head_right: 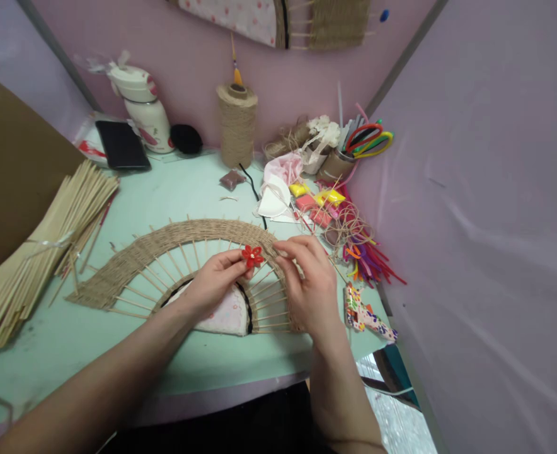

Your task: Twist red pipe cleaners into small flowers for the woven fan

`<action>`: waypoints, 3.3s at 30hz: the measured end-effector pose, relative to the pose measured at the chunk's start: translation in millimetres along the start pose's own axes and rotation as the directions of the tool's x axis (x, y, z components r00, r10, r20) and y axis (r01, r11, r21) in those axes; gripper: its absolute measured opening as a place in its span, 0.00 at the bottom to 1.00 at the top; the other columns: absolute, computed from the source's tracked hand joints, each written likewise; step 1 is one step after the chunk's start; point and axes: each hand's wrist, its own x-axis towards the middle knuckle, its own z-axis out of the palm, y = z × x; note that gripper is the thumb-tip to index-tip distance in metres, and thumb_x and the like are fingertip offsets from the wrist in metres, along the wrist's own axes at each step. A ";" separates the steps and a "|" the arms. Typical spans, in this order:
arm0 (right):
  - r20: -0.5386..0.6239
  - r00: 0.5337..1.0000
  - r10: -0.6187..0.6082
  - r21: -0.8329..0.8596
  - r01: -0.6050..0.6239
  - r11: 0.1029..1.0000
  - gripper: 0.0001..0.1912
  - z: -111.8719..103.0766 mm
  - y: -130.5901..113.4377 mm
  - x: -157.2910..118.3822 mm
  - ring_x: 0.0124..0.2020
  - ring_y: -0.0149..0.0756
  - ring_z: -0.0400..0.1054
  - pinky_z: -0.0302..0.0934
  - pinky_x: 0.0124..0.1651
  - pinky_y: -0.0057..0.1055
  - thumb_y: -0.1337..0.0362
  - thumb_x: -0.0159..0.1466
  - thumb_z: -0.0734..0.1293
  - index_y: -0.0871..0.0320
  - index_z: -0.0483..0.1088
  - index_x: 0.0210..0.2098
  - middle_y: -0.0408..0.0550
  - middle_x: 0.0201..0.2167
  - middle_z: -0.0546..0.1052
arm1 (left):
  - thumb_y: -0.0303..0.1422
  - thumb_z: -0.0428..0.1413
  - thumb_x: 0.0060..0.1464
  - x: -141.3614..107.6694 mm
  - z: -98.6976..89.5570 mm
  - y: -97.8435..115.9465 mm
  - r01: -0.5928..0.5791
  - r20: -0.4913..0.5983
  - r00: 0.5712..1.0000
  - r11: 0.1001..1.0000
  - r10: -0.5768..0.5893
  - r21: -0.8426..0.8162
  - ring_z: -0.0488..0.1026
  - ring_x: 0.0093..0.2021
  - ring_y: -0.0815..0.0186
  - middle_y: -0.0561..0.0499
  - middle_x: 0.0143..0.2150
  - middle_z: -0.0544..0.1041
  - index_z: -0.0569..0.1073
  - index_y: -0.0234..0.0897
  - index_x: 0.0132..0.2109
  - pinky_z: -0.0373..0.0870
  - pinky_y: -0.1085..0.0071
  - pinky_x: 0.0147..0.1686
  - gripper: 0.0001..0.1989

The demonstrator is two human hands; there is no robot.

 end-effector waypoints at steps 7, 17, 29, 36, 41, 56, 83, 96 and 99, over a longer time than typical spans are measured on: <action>-0.122 0.992 0.019 0.077 -0.010 0.997 0.08 33.6 -6.1 -19.8 0.42 0.39 0.69 0.66 0.45 0.38 0.66 0.63 0.66 0.52 0.73 0.43 0.50 0.39 0.73 | 0.37 0.58 0.52 -0.2 1.8 -1.0 -0.148 -0.157 0.973 0.980 0.167 0.130 0.72 0.40 0.63 0.50 0.35 0.79 0.79 0.35 0.37 0.65 0.69 0.45 0.11; 0.042 0.979 -0.201 -0.018 0.202 0.979 0.15 29.5 -0.8 -17.0 0.43 0.39 0.67 0.64 0.45 0.38 0.72 0.64 0.64 0.49 0.72 0.48 0.49 0.40 0.73 | 0.31 0.53 0.55 -1.9 1.1 -0.1 -0.238 -0.062 0.958 0.900 0.278 0.366 0.71 0.38 0.63 0.50 0.34 0.77 0.78 0.36 0.33 0.65 0.70 0.41 0.09; 0.251 0.944 -0.214 -0.062 0.236 0.970 0.08 24.2 10.9 -9.3 0.42 0.39 0.65 0.63 0.44 0.36 0.68 0.66 0.63 0.55 0.72 0.42 0.49 0.38 0.73 | 0.26 0.48 0.52 -1.7 3.2 -4.8 -0.219 0.022 0.967 0.787 0.253 0.576 0.64 0.30 0.68 0.54 0.24 0.67 0.69 0.36 0.25 0.58 0.73 0.33 0.10; 0.225 0.943 -0.247 -0.010 0.256 0.967 0.08 25.8 14.8 -9.3 0.41 0.38 0.67 0.64 0.42 0.36 0.69 0.65 0.64 0.54 0.73 0.43 0.48 0.38 0.74 | 0.28 0.51 0.52 1.2 3.3 -7.1 -0.156 -0.027 0.983 0.896 0.184 0.416 0.67 0.30 0.68 0.55 0.24 0.71 0.73 0.35 0.25 0.60 0.73 0.33 0.10; 0.074 0.988 -0.133 0.053 0.129 0.990 0.17 20.4 10.8 -7.2 0.47 0.39 0.68 0.65 0.49 0.37 0.68 0.64 0.66 0.51 0.68 0.53 0.51 0.47 0.71 | 0.34 0.59 0.51 4.3 -0.3 -7.1 -0.132 -0.141 0.978 0.979 0.155 0.158 0.73 0.39 0.64 0.52 0.32 0.79 0.80 0.35 0.33 0.66 0.71 0.42 0.07; 0.173 0.831 0.528 0.612 -0.511 0.604 0.09 40.6 5.9 -10.8 0.31 0.32 0.69 0.64 0.37 0.30 0.60 0.57 0.70 0.57 0.73 0.36 0.44 0.30 0.76 | 0.31 0.60 0.51 2.0 -0.7 -7.6 -0.397 -0.181 0.879 0.886 0.442 0.238 0.73 0.41 0.65 0.49 0.37 0.78 0.81 0.41 0.34 0.68 0.69 0.44 0.04; 0.298 0.820 0.490 0.374 -0.572 0.730 0.12 33.6 10.6 -11.0 0.23 0.29 0.59 0.55 0.26 0.26 0.57 0.60 0.65 0.58 0.70 0.26 0.41 0.21 0.69 | 0.27 0.55 0.54 0.3 -1.3 -13.1 -0.398 -0.147 0.828 0.753 0.541 0.524 0.72 0.39 0.64 0.49 0.35 0.78 0.80 0.40 0.36 0.67 0.68 0.41 0.08; 0.118 0.917 0.380 0.210 -0.397 0.893 0.06 37.7 6.4 -8.1 0.29 0.33 0.69 0.62 0.35 0.30 0.62 0.60 0.66 0.57 0.73 0.31 0.45 0.27 0.77 | 0.24 0.55 0.51 1.7 -0.9 -11.5 -0.310 -0.147 0.887 0.800 0.438 0.514 0.72 0.37 0.66 0.50 0.33 0.77 0.80 0.40 0.34 0.66 0.70 0.40 0.10; 0.096 0.938 0.332 0.117 -0.342 0.933 0.06 35.6 6.6 -9.0 0.29 0.34 0.69 0.62 0.36 0.30 0.63 0.61 0.66 0.57 0.74 0.31 0.44 0.27 0.77 | 0.25 0.54 0.52 1.8 -1.1 -10.7 -0.287 -0.122 0.903 0.791 0.411 0.539 0.72 0.37 0.65 0.50 0.33 0.77 0.80 0.39 0.33 0.66 0.70 0.40 0.10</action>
